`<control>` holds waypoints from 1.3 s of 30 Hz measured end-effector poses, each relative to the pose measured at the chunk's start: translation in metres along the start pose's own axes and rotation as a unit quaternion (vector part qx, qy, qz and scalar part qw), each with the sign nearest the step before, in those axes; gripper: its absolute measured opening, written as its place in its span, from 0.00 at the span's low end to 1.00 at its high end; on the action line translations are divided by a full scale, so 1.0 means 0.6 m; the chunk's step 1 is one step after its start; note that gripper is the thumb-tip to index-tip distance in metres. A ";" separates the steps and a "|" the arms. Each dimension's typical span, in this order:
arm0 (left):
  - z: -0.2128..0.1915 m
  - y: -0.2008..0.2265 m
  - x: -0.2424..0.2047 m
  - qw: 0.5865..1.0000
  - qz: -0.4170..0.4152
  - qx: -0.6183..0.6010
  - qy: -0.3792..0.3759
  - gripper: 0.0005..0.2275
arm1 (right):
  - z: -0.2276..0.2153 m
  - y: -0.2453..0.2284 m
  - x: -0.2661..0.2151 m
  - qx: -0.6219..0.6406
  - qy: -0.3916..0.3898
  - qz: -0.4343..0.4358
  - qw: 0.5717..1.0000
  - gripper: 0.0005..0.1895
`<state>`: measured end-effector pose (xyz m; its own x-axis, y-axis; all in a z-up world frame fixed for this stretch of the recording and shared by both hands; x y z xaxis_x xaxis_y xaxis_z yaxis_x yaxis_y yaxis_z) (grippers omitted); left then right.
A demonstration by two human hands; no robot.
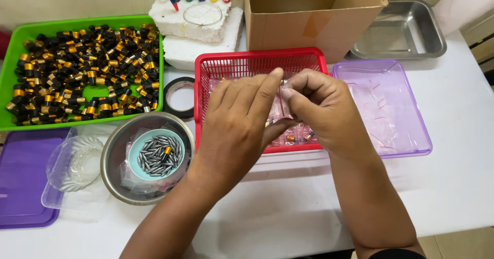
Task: The person picks up small black and gold cylindrical components and small metal pins, places one of each into a small plastic bag, and seals the bag.
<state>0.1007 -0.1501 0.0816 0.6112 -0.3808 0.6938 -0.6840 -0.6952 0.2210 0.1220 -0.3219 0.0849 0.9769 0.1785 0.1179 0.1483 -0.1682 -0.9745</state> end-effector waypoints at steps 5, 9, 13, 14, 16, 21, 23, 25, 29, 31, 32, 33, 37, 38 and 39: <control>0.004 -0.021 -0.007 0.996 0.006 -0.087 0.003 0.21 | 0.007 0.019 0.006 0.016 -0.040 -0.027 0.999 0.09; 0.006 -0.024 -0.003 0.995 0.023 -0.091 0.022 0.19 | 0.006 0.027 0.004 0.036 -0.037 -0.003 0.999 0.04; 0.008 -0.032 -0.007 0.994 0.015 -0.103 0.025 0.16 | -0.007 0.027 -0.006 -0.030 0.023 -0.109 0.993 0.11; 0.008 -0.033 -0.008 0.994 0.013 -0.103 0.025 0.16 | -0.009 0.030 -0.010 -0.030 0.022 -0.108 0.993 0.11; 0.009 -0.035 -0.010 0.995 0.026 -0.095 0.022 0.17 | -0.013 0.032 -0.020 0.060 0.027 -0.191 0.979 0.26; 0.012 -0.030 -0.011 0.994 0.026 -0.109 0.002 0.16 | -0.001 0.017 -0.041 0.065 0.008 -0.231 0.971 0.35; 0.013 -0.029 -0.013 0.993 0.020 -0.115 -0.006 0.17 | 0.003 0.016 -0.044 0.055 -0.005 -0.242 0.969 0.36; 0.013 -0.027 -0.013 0.991 0.008 -0.129 -0.025 0.18 | 0.005 0.016 -0.046 0.014 -0.020 -0.271 0.962 0.36; 0.009 -0.019 -0.010 0.986 0.016 -0.169 -0.002 0.13 | 0.011 0.015 -0.053 -0.004 -0.042 -0.281 0.959 0.39; 0.012 -0.017 -0.011 0.982 0.014 -0.190 0.008 0.13 | 0.012 0.017 -0.056 -0.024 -0.037 -0.304 0.952 0.41; 0.011 -0.018 -0.013 0.982 0.011 -0.187 0.009 0.13 | 0.012 0.018 -0.056 -0.022 -0.040 -0.305 0.951 0.41; 0.011 -0.019 -0.013 0.982 0.004 -0.189 -0.007 0.13 | 0.012 0.018 -0.056 -0.032 -0.027 -0.304 0.952 0.43; 0.010 -0.018 -0.015 0.984 -0.006 -0.178 -0.014 0.13 | 0.010 0.018 -0.057 -0.049 -0.015 -0.309 0.950 0.47; 0.010 -0.017 -0.016 0.984 -0.006 -0.177 -0.014 0.13 | 0.009 0.016 -0.058 -0.049 -0.015 -0.309 0.950 0.47; 0.010 -0.015 -0.017 0.985 -0.004 -0.171 -0.016 0.13 | 0.008 0.015 -0.058 -0.061 -0.022 -0.303 0.951 0.50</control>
<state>0.1030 -0.1434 0.0684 0.6263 -0.3981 0.6703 -0.7692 -0.4554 0.4482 0.0886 -0.3252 0.0713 0.6999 0.3176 0.6398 0.7009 -0.1329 -0.7008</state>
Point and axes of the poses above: each hand's wrist, its own x-axis towards the middle knuckle, its own z-axis out of the palm, y = z × x, the point moved 1 cm from there along x, towards the middle knuckle, and after that the axes turned 9 degrees about -x, right-handed, at the moved point
